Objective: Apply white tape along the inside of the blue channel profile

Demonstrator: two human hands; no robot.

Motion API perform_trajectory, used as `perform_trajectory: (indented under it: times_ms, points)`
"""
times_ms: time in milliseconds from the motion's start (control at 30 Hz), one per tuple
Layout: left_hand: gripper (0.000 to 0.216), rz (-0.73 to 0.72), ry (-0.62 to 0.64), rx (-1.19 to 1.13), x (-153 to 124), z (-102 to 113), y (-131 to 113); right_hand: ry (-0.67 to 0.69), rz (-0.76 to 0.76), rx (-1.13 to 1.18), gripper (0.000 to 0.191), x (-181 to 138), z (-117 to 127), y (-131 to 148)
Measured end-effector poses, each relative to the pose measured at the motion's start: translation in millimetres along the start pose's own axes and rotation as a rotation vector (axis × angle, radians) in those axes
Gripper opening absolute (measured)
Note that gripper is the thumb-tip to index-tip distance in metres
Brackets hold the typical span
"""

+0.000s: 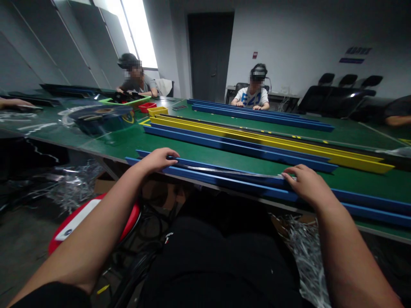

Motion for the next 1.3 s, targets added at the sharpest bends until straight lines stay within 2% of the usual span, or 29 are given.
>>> perform_trajectory:
  times_ms: [67,133,200,267,333,400,633,767,933,1167,1300]
  points:
    - [0.041,0.073,0.092,-0.002,5.8,-4.4,7.0,-0.086,0.018,0.017,0.028,10.0,8.3,34.4]
    - [0.040,0.094,0.164,-0.003,9.1,-7.7,7.9,-0.067,0.132,0.121,0.025,22.6,9.4,87.7]
    - [0.040,0.096,0.191,-0.022,10.2,-9.1,7.2,0.024,0.272,0.193,0.026,34.9,5.1,147.7]
    - [0.040,0.106,0.182,-0.051,9.2,-9.5,7.7,0.112,0.352,0.167,0.028,46.1,-0.5,198.3]
    - [0.040,0.116,0.155,-0.074,7.1,-9.5,8.5,0.211,0.401,0.097,0.029,55.5,-7.8,234.8]
    - [0.040,0.121,0.130,-0.084,4.9,-9.2,8.4,0.294,0.431,0.026,0.028,63.0,-13.7,257.7]
    - [0.038,0.147,0.062,-0.042,1.1,-6.1,4.8,0.439,0.512,-0.046,0.037,85.3,-21.2,296.7]
    - [0.038,0.148,0.046,-0.042,0.8,-6.0,5.8,0.469,0.593,-0.085,0.037,100.2,-24.2,320.7]
    - [0.038,0.145,0.061,-0.044,0.9,-6.3,5.3,0.557,0.601,-0.118,0.032,117.3,-34.0,346.1]
    - [0.037,0.162,0.096,-0.001,3.3,-6.2,5.6,0.608,0.565,-0.098,0.031,127.1,-48.8,363.6]
    - [0.038,0.186,0.137,0.055,4.8,-7.0,4.9,0.610,0.585,-0.061,0.031,122.8,-46.4,372.0]
Point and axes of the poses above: each hand's wrist, its own x-axis towards the middle knuckle, its own z-axis out of the back of the hand, y = z × x, the point moved 7 cm from there along x, towards the middle knuckle, and after that the axes turned 6 degrees about y, right-handed, at the moved point
